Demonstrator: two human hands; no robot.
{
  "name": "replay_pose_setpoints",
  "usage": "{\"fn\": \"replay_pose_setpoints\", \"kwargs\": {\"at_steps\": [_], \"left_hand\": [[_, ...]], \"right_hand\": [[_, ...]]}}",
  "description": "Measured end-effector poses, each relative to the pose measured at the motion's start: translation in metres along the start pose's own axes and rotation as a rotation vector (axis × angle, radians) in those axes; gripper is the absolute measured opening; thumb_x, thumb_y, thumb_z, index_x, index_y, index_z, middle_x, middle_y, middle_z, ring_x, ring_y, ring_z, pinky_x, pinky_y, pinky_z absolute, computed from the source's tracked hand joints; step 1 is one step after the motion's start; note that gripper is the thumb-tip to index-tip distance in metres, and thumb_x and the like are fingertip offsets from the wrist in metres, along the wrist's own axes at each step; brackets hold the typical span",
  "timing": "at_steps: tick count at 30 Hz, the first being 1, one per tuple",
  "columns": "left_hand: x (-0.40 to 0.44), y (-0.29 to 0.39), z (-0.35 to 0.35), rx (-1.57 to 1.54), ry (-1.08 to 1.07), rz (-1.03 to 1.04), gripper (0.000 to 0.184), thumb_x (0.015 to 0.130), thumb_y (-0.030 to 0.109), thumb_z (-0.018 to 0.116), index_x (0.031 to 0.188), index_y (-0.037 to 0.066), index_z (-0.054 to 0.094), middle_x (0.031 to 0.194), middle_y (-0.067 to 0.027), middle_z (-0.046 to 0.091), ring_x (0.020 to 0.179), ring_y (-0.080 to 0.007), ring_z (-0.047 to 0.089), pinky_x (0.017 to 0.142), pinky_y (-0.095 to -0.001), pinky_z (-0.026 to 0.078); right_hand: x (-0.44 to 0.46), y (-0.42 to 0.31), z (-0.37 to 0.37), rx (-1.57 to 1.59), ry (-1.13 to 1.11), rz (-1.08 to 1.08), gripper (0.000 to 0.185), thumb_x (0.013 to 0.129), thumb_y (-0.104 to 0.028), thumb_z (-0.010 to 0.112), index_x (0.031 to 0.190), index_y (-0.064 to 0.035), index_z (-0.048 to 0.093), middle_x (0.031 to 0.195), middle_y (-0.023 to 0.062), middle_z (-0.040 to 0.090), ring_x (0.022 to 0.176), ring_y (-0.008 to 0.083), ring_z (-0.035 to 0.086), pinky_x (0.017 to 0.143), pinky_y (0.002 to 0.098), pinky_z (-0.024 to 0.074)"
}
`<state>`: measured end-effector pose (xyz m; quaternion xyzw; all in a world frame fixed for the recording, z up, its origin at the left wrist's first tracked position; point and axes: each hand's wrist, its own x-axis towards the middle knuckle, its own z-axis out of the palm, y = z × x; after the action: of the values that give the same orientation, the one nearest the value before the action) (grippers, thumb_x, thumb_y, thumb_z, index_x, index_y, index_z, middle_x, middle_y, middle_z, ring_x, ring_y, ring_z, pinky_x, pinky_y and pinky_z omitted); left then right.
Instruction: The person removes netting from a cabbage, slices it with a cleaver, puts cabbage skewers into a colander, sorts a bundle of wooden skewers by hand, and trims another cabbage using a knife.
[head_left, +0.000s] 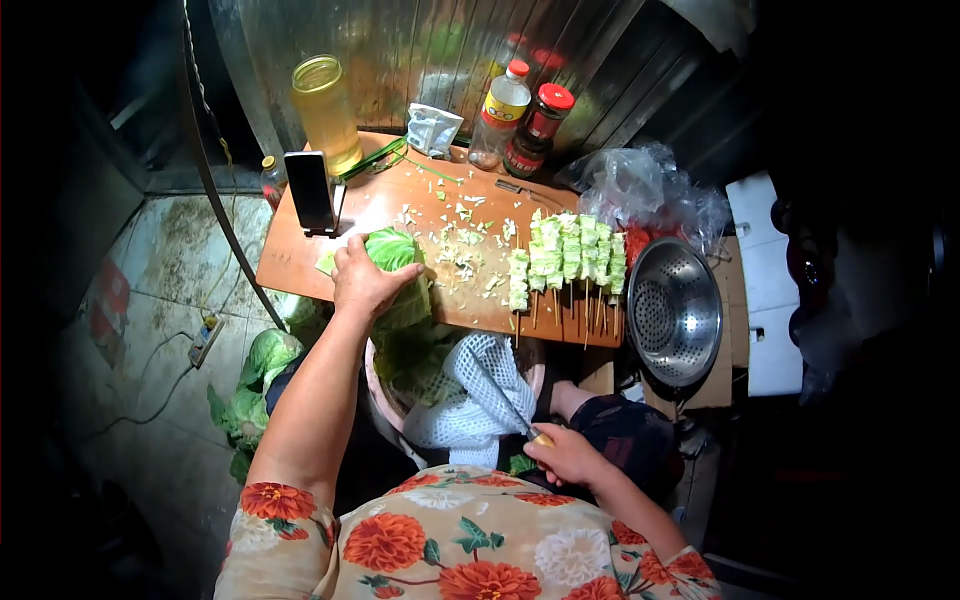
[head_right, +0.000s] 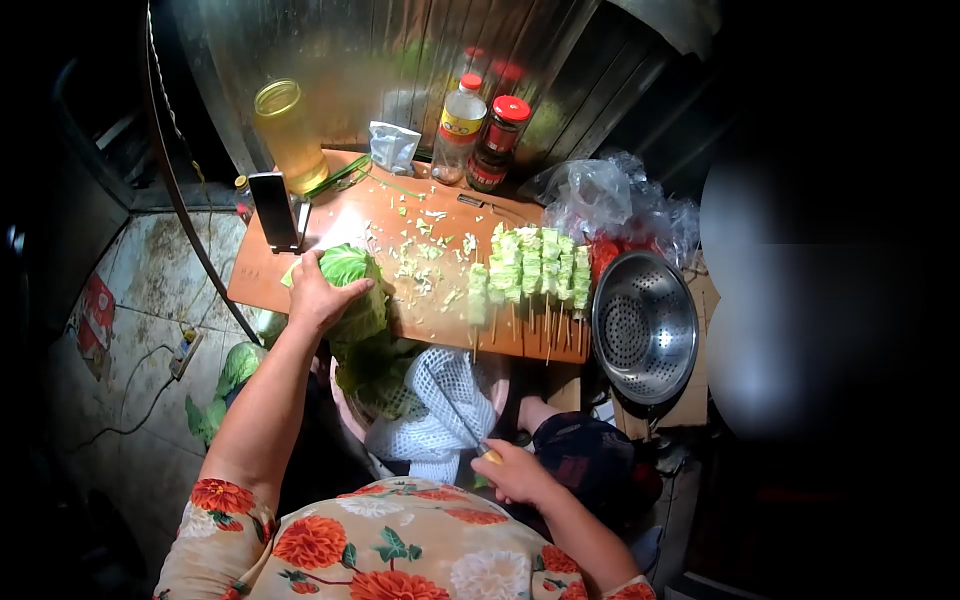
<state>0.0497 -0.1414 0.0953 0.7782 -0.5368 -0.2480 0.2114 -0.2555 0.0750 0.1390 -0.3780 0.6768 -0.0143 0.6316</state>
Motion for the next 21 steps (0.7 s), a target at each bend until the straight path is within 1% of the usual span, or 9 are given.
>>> {"fn": "replay_pose_setpoints", "kwargs": {"at_steps": [3,8,10,12,13,15,16,18,21], "left_hand": [[0.002,0.000,-0.001,0.016,-0.011,-0.009,0.099,0.058,0.055,0.080,0.132,0.006,0.037,0.125,-0.0215,0.043,0.117,-0.0406,0.047,0.098,-0.0461,0.042],[0.003,-0.006,0.001,0.027,-0.022,0.029,0.101,0.057,0.055,0.081,0.133,0.005,0.037,0.130,-0.0231,0.040,0.121,-0.0415,0.044,0.102,-0.0464,0.038],[-0.008,0.004,-0.002,0.083,0.087,0.041,0.098,0.057,0.050,0.084,0.131,0.003,0.040,0.127,-0.0222,0.047,0.120,-0.0371,0.045,0.101,-0.0437,0.039],[-0.009,0.006,-0.005,0.060,0.055,0.022,0.103,0.056,0.053,0.083,0.134,0.004,0.037,0.133,-0.0248,0.040,0.124,-0.0401,0.041,0.103,-0.0448,0.037],[-0.008,0.005,-0.005,0.037,0.022,-0.002,0.108,0.055,0.056,0.082,0.137,0.004,0.033,0.138,-0.0275,0.033,0.127,-0.0430,0.038,0.104,-0.0458,0.036],[-0.004,0.002,-0.003,0.048,0.023,0.013,0.107,0.055,0.054,0.083,0.137,0.006,0.033,0.137,-0.0267,0.035,0.126,-0.0430,0.039,0.104,-0.0459,0.036],[-0.003,0.003,-0.004,0.056,0.008,0.005,0.106,0.056,0.053,0.082,0.137,0.006,0.033,0.136,-0.0264,0.035,0.125,-0.0427,0.039,0.104,-0.0458,0.036],[0.000,0.002,-0.002,0.060,-0.004,0.002,0.104,0.056,0.049,0.082,0.138,0.007,0.034,0.134,-0.0256,0.037,0.122,-0.0421,0.042,0.103,-0.0452,0.037],[0.005,0.000,-0.003,0.041,-0.016,-0.020,0.103,0.056,0.049,0.082,0.137,0.007,0.035,0.133,-0.0257,0.039,0.121,-0.0417,0.043,0.103,-0.0449,0.038]], "right_hand": [[-0.011,-0.010,0.004,0.022,0.002,-0.058,0.059,0.088,-0.030,0.062,0.137,-0.0043,0.041,0.069,0.0027,0.055,0.048,0.0091,0.050,0.044,0.0246,0.0427],[0.029,-0.020,0.016,0.166,0.082,-0.354,0.056,0.089,-0.026,0.062,0.135,-0.0038,0.041,0.071,0.0023,0.056,0.049,0.0077,0.050,0.046,0.0229,0.0426],[0.060,-0.030,0.023,0.236,0.093,-0.407,0.054,0.089,-0.023,0.062,0.135,-0.0031,0.040,0.070,0.0022,0.055,0.050,0.0079,0.051,0.046,0.0228,0.0428],[0.094,-0.042,0.030,-0.081,0.377,-0.564,0.059,0.086,-0.021,0.063,0.136,-0.0047,0.038,0.077,0.0100,0.062,0.058,0.0199,0.061,0.054,0.0318,0.0494],[0.105,-0.053,0.034,-0.080,0.381,-0.564,0.059,0.086,-0.021,0.063,0.136,-0.0047,0.038,0.077,0.0100,0.062,0.058,0.0199,0.061,0.054,0.0318,0.0494],[0.126,-0.080,0.039,-0.352,0.628,-0.520,0.063,0.083,-0.019,0.061,0.139,-0.0076,0.034,0.090,0.0195,0.064,0.076,0.0354,0.064,0.070,0.0433,0.0515],[0.138,-0.090,0.040,-0.351,0.633,-0.518,0.063,0.083,-0.019,0.061,0.139,-0.0076,0.034,0.090,0.0195,0.064,0.076,0.0354,0.064,0.070,0.0433,0.0515],[0.159,-0.103,0.041,-0.378,0.684,-0.478,0.066,0.083,-0.018,0.059,0.140,-0.0083,0.029,0.104,0.0252,0.061,0.095,0.0421,0.060,0.083,0.0487,0.0474],[0.185,-0.102,0.040,-0.507,0.714,-0.443,0.069,0.083,-0.018,0.060,0.141,-0.0078,0.026,0.114,0.0264,0.057,0.103,0.0401,0.057,0.088,0.0468,0.0459]]}}
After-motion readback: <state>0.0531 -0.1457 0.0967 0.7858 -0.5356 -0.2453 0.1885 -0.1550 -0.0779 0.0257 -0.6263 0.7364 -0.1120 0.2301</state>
